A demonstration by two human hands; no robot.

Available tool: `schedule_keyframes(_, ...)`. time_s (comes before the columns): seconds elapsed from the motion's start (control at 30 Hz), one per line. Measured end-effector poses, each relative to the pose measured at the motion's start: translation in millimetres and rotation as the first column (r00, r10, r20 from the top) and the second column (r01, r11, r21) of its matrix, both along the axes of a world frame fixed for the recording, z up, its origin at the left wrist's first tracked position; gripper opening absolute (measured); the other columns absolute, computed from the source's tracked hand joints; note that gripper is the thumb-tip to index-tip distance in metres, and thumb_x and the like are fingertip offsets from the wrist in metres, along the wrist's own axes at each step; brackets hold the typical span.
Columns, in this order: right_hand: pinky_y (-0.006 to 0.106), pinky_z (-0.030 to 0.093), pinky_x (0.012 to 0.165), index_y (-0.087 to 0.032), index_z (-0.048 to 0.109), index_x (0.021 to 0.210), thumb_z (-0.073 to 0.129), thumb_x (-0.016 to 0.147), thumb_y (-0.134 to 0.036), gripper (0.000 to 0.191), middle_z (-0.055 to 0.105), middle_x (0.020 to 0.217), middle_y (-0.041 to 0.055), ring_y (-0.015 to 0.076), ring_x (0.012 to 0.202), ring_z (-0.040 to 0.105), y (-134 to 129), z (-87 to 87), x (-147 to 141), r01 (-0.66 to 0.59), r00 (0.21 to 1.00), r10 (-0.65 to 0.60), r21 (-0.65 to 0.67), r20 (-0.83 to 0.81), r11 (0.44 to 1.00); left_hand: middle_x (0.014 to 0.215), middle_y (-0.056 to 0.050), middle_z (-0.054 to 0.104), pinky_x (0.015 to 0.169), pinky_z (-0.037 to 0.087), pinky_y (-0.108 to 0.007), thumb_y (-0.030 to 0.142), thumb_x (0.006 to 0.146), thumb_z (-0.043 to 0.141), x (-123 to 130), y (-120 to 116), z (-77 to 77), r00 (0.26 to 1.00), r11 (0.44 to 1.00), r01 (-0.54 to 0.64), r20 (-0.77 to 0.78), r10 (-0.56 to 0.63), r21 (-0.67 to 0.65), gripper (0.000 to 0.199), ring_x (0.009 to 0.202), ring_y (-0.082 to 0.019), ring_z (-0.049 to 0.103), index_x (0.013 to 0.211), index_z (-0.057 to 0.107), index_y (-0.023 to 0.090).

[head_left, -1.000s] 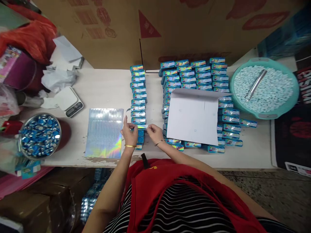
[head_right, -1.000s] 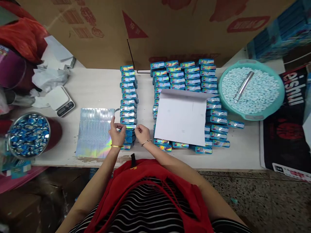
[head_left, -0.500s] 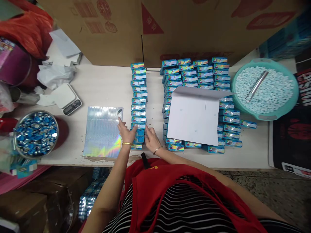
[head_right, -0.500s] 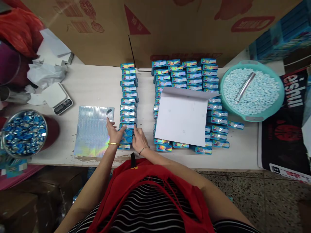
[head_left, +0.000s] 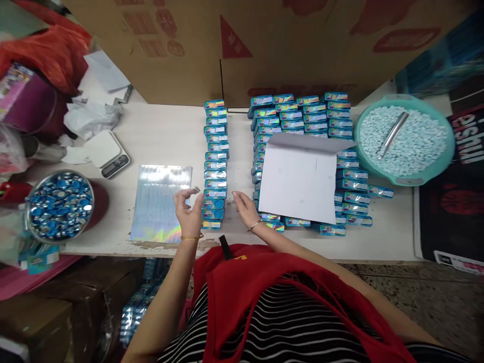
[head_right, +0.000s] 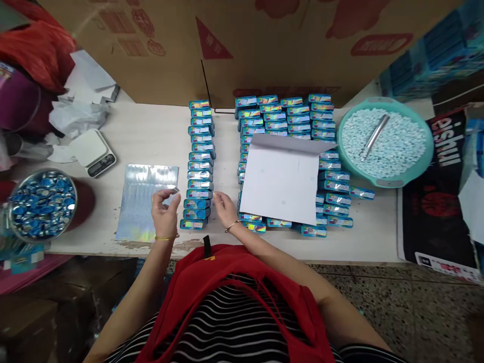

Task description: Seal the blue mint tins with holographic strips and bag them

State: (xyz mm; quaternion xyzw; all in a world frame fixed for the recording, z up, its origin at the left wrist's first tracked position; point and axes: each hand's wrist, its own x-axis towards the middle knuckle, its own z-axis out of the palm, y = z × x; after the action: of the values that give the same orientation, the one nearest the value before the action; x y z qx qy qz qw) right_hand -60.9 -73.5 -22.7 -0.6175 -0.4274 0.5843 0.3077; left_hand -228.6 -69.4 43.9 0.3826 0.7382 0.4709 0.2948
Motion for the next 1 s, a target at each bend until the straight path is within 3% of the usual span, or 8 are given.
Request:
schedule_keyframes(0.1,0.026,0.041,0.048,-0.019,0.065,0.098,0.036,0.080,-0.077,0.067,0.064,0.085,0.0057,0.0138,0.059,0.055,-5,20.5,-1,0.010,0.972,-0.063,-0.227,-0.226,0.974,0.082,-0.001,0.060,0.068,0.044,-0.025,0.037,0.067,0.073,11,-14,18.9,0.947,0.994,-0.066,0.307,0.089,-0.085,0.026,0.076,-0.013,0.056,0.081,0.063,0.018)
schedule_keyframes(0.2,0.024,0.038,0.048,-0.019,0.063,0.081,0.051,0.073,-0.074,0.057,0.063,0.072,0.0025,0.0121,0.055,0.052,-11,35.1,-6,-0.037,0.944,-0.044,-0.238,-0.326,0.971,0.070,0.002,0.060,0.061,0.043,-0.024,0.034,0.056,0.079,20,-23,12.0,0.851,0.971,-0.136,0.478,0.215,-0.195,0.030,0.063,-0.011,0.054,0.074,0.063,0.016)
schedule_keyframes(0.43,0.026,0.041,0.055,-0.022,0.053,0.066,0.058,0.071,-0.068,0.047,0.051,0.057,-0.0037,0.0119,0.055,0.047,-8,33.1,-6,0.072,0.984,-0.080,-0.057,-0.162,0.996,0.065,0.003,0.059,0.061,0.042,-0.024,0.033,0.046,0.079,27,-23,-11.1,0.837,0.947,-0.167,0.469,0.283,-0.273,0.031,0.061,-0.010,0.052,0.064,0.062,0.015)
schedule_keyframes(0.53,0.025,0.038,0.050,-0.021,0.053,0.071,0.049,0.073,-0.074,0.054,0.053,0.064,-0.0020,0.0115,0.054,0.045,-7,27.3,-3,0.162,0.983,-0.173,-0.162,-0.054,0.973,0.066,0.002,0.062,0.062,0.044,-0.024,0.032,0.048,0.078,27,-22,-3.8,0.811,0.954,-0.114,0.529,0.251,-0.279,0.029,0.062,-0.010,0.054,0.066,0.063,0.016)
schedule_keyframes(0.63,0.024,0.035,0.047,-0.020,0.057,0.075,0.048,0.071,-0.077,0.058,0.058,0.071,0.0008,0.0113,0.055,0.046,-9,23.2,-5,0.062,0.984,-0.106,-0.279,-0.142,0.958,0.065,0.002,0.063,0.063,0.045,-0.025,0.031,0.049,0.078,25,-21,-1.4,0.806,0.953,-0.066,0.548,0.226,-0.296,0.027,0.061,-0.011,0.055,0.066,0.064,0.016)
schedule_keyframes(0.77,0.024,0.037,0.050,-0.021,0.052,0.064,0.060,0.066,-0.070,0.050,0.053,0.061,-0.0017,0.0116,0.056,0.043,-9,17.8,-11,0.018,0.980,-0.053,-0.180,-0.193,0.984,0.066,0.001,0.061,0.065,0.046,-0.028,0.032,0.054,0.075,17,-22,-17.3,0.874,0.945,-0.042,0.447,0.191,-0.323,0.024,0.064,-0.013,0.056,0.066,0.063,0.016)
schedule_keyframes(0.9,0.026,0.038,0.057,-0.022,0.049,0.062,0.054,0.074,-0.060,0.040,0.048,0.059,-0.0024,0.0133,0.058,0.042,-6,10.4,-14,0.001,0.998,-0.002,-0.025,-0.066,1.000,0.077,0.000,0.059,0.081,0.047,-0.033,0.028,0.062,0.070,5,-22,-39.6,0.992,0.970,-0.045,0.106,0.072,-0.238,0.013,0.078,-0.016,0.057,0.066,0.062,0.018)
schedule_keyframes(1.0,0.027,0.036,0.059,-0.022,0.050,0.063,0.051,0.077,-0.052,0.033,0.046,0.059,-0.0030,0.0137,0.059,0.042,-5,4.4,-14,-0.024,0.999,0.023,0.048,0.023,0.999,0.082,-0.001,0.057,0.089,0.044,-0.038,0.025,0.067,0.067,0,-20,-49.3,0.995,0.973,0.011,-0.096,-0.035,-0.231,0.008,0.087,-0.019,0.056,0.066,0.061,0.020)
